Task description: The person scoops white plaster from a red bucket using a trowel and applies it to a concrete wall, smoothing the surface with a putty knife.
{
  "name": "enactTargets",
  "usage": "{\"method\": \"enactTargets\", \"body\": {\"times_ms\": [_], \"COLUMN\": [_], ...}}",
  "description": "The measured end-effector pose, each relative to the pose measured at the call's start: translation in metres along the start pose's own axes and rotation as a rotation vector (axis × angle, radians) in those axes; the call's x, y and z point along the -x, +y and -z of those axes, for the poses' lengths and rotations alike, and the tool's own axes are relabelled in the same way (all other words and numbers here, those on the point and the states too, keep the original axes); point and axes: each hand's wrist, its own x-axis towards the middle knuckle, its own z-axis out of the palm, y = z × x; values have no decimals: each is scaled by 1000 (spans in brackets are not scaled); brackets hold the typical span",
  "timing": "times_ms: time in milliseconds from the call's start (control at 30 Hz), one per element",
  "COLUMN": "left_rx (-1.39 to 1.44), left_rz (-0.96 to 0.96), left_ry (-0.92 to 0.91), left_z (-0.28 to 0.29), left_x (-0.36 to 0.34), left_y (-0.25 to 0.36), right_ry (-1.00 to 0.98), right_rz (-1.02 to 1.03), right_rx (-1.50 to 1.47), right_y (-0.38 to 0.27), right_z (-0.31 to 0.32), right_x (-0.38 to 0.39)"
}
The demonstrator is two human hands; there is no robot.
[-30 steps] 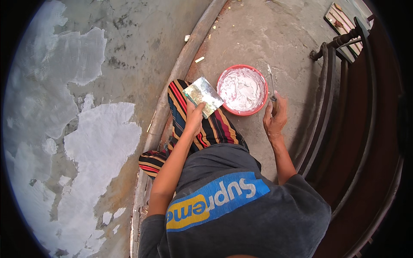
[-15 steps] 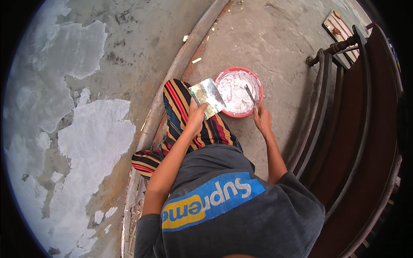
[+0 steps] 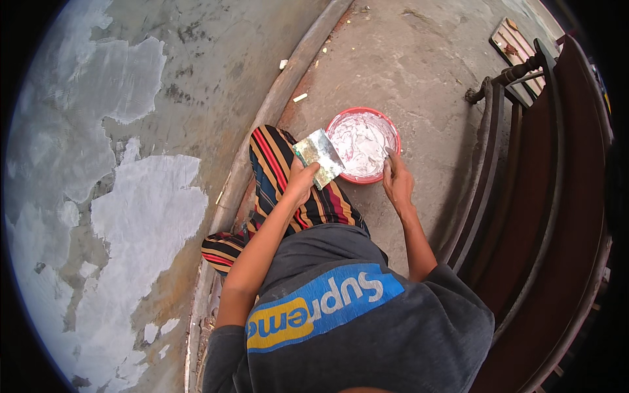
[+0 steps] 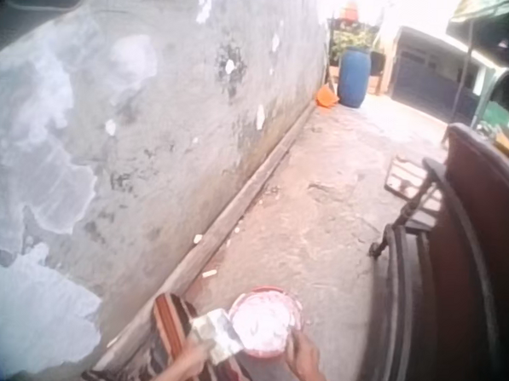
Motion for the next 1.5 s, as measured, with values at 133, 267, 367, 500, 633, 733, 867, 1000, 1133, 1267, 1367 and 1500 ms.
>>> {"method": "enactTargets", "body": {"times_ms": [133,267,367,500,633,733,867,1000,1133,1267,1367,1500], "left_rx": [15,-382,-734,-723,-732,-752,-762,-784,-770,-401,62,262], "left_rz": [19,-148,-299,-328,-522,-421,-394,-371,-369,-97,114,162], "left_ry": [40,-23,-44,-110,-108,-155,-139,-126,-114,-81,-151,-219], "left_z": [-2,-19,-23,-45,-51,-56,-58,-59,-53,-44,-49,-52], "left_x": [-3,11,11,9,-5,-3,-1,-1,-9,-16,-11,-7], "left_y": [-11,25,12,14,-5,4,8,12,13,-3,13,30], "right_ry": [-159,-177,-312,-425,-445,-439,-439,-439,-426,-282,-348,-429], "right_rz": [15,-218,-394,-605,-562,-541,-513,-447,-363,-250,-191,-180], "right_rx": [318,160,-359,-515,-587,-608,-588,-563,-442,-219,10,124], "right_y": [53,82,70,-4,-17,-26,-27,-23,-32,-27,-50,-57], "right_z": [-27,-32,-18,20,16,12,14,16,37,52,67,60], "right_x": [25,23,-2,-16,-10,-6,-6,-5,-8,-8,-8,-1]}}
